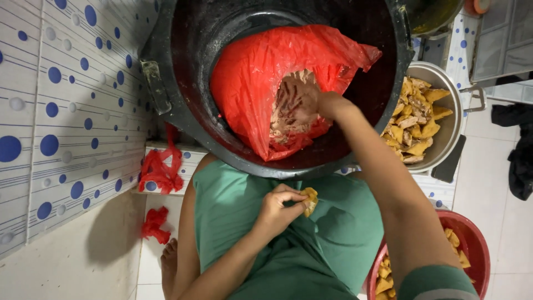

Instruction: The person is manually stuffing fried tofu pieces with a meat mixture using a small wooden spatula.

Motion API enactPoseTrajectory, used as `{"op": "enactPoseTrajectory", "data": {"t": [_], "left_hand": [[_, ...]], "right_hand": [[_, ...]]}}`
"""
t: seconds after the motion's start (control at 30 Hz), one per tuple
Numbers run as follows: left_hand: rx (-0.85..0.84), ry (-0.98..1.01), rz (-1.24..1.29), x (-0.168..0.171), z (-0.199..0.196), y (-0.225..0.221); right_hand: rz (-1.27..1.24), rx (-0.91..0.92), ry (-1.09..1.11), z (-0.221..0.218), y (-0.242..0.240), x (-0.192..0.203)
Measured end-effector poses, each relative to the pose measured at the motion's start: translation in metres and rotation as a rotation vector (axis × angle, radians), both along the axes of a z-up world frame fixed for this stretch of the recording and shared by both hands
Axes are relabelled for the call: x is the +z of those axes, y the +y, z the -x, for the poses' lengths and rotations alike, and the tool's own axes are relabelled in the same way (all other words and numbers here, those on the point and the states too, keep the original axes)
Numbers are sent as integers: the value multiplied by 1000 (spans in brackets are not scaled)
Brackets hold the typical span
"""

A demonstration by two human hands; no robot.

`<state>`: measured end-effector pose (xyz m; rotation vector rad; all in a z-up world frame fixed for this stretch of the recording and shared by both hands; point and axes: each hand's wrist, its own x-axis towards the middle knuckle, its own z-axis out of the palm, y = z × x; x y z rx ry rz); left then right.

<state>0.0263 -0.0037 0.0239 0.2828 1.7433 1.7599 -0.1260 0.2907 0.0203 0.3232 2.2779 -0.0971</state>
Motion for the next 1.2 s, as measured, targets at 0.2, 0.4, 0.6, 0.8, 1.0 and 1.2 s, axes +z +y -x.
{"op": "enactPoseTrajectory", "data": {"t": [0.2,0.4,0.6,0.8,1.0,1.2], "left_hand": [[72,-1,-140,-17,-2,4],[316,-500,-307,46,27,-2],[557,-631,-333,44,81,26],[581,-700,-386,48,100,46],[551,-725,-375,32,93,51],[462,-804,-436,45,87,44]], "right_hand": [[504,-687,313,-40,46,-2],[885,-918,459,-97,26,66],[1195,-1099,532,-145,-12,115],[1029,-981,720,-181,-53,110],[455,-441,1189,-217,-83,71],[90,-132,1347,-237,-95,55]]}}
